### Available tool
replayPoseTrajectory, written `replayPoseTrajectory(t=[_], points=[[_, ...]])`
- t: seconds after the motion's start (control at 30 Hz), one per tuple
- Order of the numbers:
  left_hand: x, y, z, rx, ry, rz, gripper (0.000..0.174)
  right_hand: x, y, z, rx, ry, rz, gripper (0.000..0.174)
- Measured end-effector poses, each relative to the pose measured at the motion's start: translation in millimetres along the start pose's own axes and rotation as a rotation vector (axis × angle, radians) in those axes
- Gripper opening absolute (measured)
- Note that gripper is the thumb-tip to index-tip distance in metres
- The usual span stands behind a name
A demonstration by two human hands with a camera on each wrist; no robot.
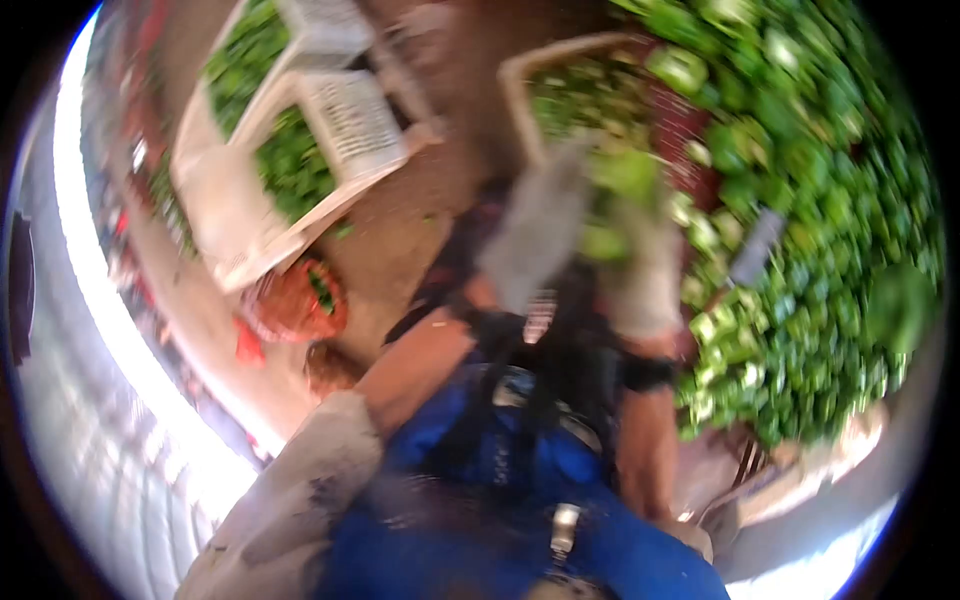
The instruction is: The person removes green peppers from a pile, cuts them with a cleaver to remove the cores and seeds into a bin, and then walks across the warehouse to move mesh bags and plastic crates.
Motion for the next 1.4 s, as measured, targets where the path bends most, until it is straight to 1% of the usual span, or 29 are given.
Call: replayPoseTrajectory(t=[0.07, 0.1, 0.17, 0.2, 0.27, 0.3, 0.37, 0.43, 0.5, 0.57, 0.6, 0.63, 0.67, 0.7, 0.73, 0.77, 0.83, 0.87, 0.9, 0.93, 0.97, 1.03, 1.07, 1.1, 1.17, 1.2, 1.23, 1.3, 1.4], points=[[6, 14, 8, -0.146, -0.506, -0.088, 0.042, 1, -2, -31, -0.003, 0.266, 0.115, 0.066], [4, 14, -5, -0.385, -0.796, -0.006, 0.043, 4, -7, -62, -0.183, -0.056, 0.158, 0.065], [-17, 23, -28, -0.325, -0.817, 0.121, 0.048, 0, -19, -105, -0.514, -0.698, 0.396, 0.063], [-21, 23, -38, -0.273, -0.794, 0.127, 0.051, 7, -12, -96, -0.500, -0.773, 0.374, 0.062], [-29, 22, -42, -0.315, -0.770, 0.118, 0.055, 55, -15, -73, -0.893, -1.319, 0.181, 0.064], [-36, 23, -35, -0.402, -0.765, 0.103, 0.056, 36, -3, -49, -0.654, -1.023, 0.188, 0.068], [-53, 21, -21, -0.570, -0.744, 0.084, 0.059, 46, -6, -63, -0.566, -1.030, 0.214, 0.067], [-65, 11, -8, -0.649, -0.803, 0.077, 0.060, 64, -13, -92, -0.867, -1.212, 0.240, 0.071], [-78, 4, 0, -0.559, -0.938, 0.137, 0.059, 59, -9, -92, -0.827, -1.174, 0.360, 0.070], [-69, -17, 7, -0.631, -1.013, 0.199, 0.057, 91, -6, -58, -0.868, -1.140, -0.033, 0.064], [-57, -21, -18, -0.380, -0.866, 0.170, 0.056, 106, -5, -40, -0.856, -1.103, -0.234, 0.060], [-45, -29, -41, -0.135, -0.718, 0.176, 0.056, 109, -11, -38, -0.856, -1.214, -0.197, 0.057], [-64, -30, -21, -0.114, -0.633, 0.127, 0.058, 108, -5, -41, -0.688, -1.039, -0.198, 0.056], [-70, -32, -4, -0.337, -0.961, 0.105, 0.062, 101, -4, -45, -0.504, -0.880, -0.196, 0.055], [-76, -37, 13, -0.579, -1.279, 0.159, 0.067, 111, -10, -67, -0.756, -1.166, -0.190, 0.052], [-88, -41, 6, -0.593, -1.226, 0.257, 0.073, 124, -17, -82, -0.832, -1.121, -0.197, 0.050], [-121, -48, -17, -0.560, -1.279, 0.473, 0.065, 152, -32, -92, -1.022, -1.075, -0.172, 0.048], [-137, -51, 2, -0.300, -0.961, 0.394, 0.060, 176, -35, -68, -1.062, -1.158, -0.357, 0.048], [-150, -59, 6, -0.204, -0.827, 0.402, 0.057, 197, -43, -40, -1.089, -1.240, -0.545, 0.049], [-164, -67, 11, -0.112, -0.686, 0.422, 0.055, 216, -56, -36, -1.079, -1.299, -0.483, 0.051], [-176, -76, 15, -0.025, -0.546, 0.452, 0.055, 225, -43, -22, -0.854, -1.231, -0.661, 0.053], [-224, -96, 10, -0.068, -0.765, 0.413, 0.050, 266, -45, -15, -0.355, -1.008, -0.685, 0.056], [-237, -105, -15, -0.294, -1.218, 0.440, 0.043, 291, -49, -16, -0.387, -1.078, -0.701, 0.057], [-259, -118, -30, -0.488, -1.387, 0.545, 0.048, 312, -46, -10, -0.331, -1.093, -0.688, 0.057], [-320, -162, -56, -0.446, -1.393, 0.761, 0.052, 358, -48, -9, -0.507, -1.199, -0.714, 0.056], [-345, -186, -70, -0.461, -1.506, 0.892, 0.069, 383, -48, -9, -0.564, -1.211, -0.706, 0.055], [-370, -206, -70, -0.358, -1.526, 0.974, 0.072, 409, -48, -8, -0.622, -1.223, -0.699, 0.055], [-415, -245, -61, -0.169, -1.604, 1.109, 0.075, 462, -50, -2, -1.024, -1.338, -0.797, 0.050], [-454, -292, -59, 0.054, -1.647, 1.249, 0.073, 519, -57, 24, -0.921, -1.297, -1.014, 0.044]])
Point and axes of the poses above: each hand's wrist, its own y-axis towards the middle knuckle, its own x-axis out of the palm, z = x × y, the point moved 7 cm from there along y, towards the middle knuckle, and after that the axes turned 9 degrees about -y, right-handed, at the moved point
